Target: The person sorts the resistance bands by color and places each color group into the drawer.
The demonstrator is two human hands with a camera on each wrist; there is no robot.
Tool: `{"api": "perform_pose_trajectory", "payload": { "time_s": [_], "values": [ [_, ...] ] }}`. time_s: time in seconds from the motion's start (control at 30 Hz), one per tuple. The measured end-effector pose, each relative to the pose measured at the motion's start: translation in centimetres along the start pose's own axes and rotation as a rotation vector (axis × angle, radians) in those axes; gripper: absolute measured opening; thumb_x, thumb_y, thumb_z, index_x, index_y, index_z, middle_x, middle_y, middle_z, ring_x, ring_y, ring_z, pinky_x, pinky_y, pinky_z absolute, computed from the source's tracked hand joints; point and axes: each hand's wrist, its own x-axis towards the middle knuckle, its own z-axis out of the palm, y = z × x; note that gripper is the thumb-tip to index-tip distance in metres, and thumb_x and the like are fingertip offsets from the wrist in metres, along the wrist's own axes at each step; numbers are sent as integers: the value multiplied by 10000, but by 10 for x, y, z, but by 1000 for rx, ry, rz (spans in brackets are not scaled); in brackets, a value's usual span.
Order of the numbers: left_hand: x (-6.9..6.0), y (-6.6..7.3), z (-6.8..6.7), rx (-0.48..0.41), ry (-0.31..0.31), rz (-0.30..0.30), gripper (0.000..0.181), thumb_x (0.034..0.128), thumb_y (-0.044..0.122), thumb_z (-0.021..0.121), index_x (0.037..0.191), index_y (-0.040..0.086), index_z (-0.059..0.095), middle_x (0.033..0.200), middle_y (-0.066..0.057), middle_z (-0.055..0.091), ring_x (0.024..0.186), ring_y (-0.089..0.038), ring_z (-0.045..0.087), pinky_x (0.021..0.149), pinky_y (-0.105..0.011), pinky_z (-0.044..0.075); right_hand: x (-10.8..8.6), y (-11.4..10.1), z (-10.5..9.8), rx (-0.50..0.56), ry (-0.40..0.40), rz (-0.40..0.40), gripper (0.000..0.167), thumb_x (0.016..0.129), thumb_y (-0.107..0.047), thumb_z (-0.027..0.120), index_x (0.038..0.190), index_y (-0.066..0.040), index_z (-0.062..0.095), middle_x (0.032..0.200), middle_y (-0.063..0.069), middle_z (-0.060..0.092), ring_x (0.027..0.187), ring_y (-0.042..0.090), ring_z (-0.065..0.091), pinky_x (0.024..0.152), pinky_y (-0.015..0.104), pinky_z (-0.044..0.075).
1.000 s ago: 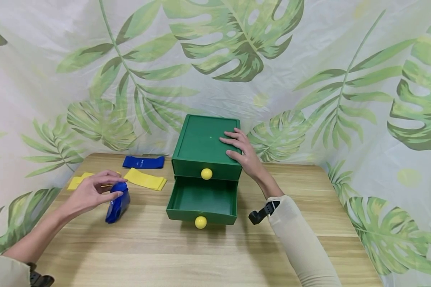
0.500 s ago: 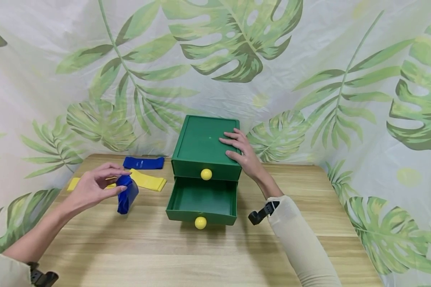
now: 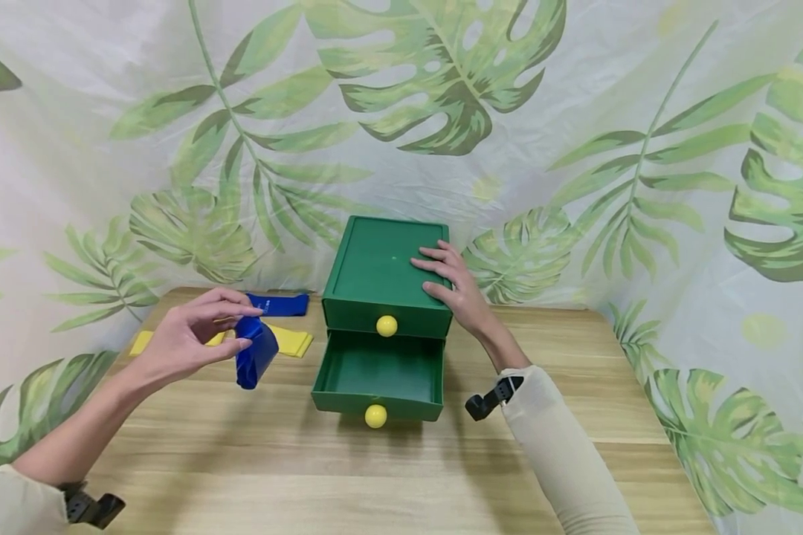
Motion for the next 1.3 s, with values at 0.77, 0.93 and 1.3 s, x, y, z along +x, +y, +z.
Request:
{"api": "perform_pose_trajectory", "payload": {
  "time_s": [0.77, 0.93, 1.3],
  "values": [
    [37, 51, 27, -98, -68, 129, 442, 838, -191, 774, 1244, -17, 744, 1225, -119, 610, 1073, -194, 660, 915, -264, 603, -2, -2, 0, -3, -4, 5, 450, 1053, -97, 537, 1491, -9, 587, 1637, 182, 421, 1634, 311, 98, 1297, 613, 19],
    [45, 57, 39, -121, -72, 111, 428, 839, -180, 781, 1238, -26, 745, 1230, -115, 614, 1064, -209, 674, 938, -289, 603, -2, -3, 1, -2, -4, 5, 451, 1052, -107, 540, 1491, -13, 590, 1636, 182, 423, 1633, 316, 99, 1296, 616, 20],
    [63, 62, 65, -108, -82, 110, 383, 871, -107, 796, 1244, -40, 742, 1249, -95, 626, 1083, -209, 659, 927, -294, 603, -1, 0, 1, -6, 1, -6, 450, 1047, -95, 545, 1485, -4, 592, 1628, 190, 429, 1630, 334, 103, 1296, 617, 20]
  ]
}}
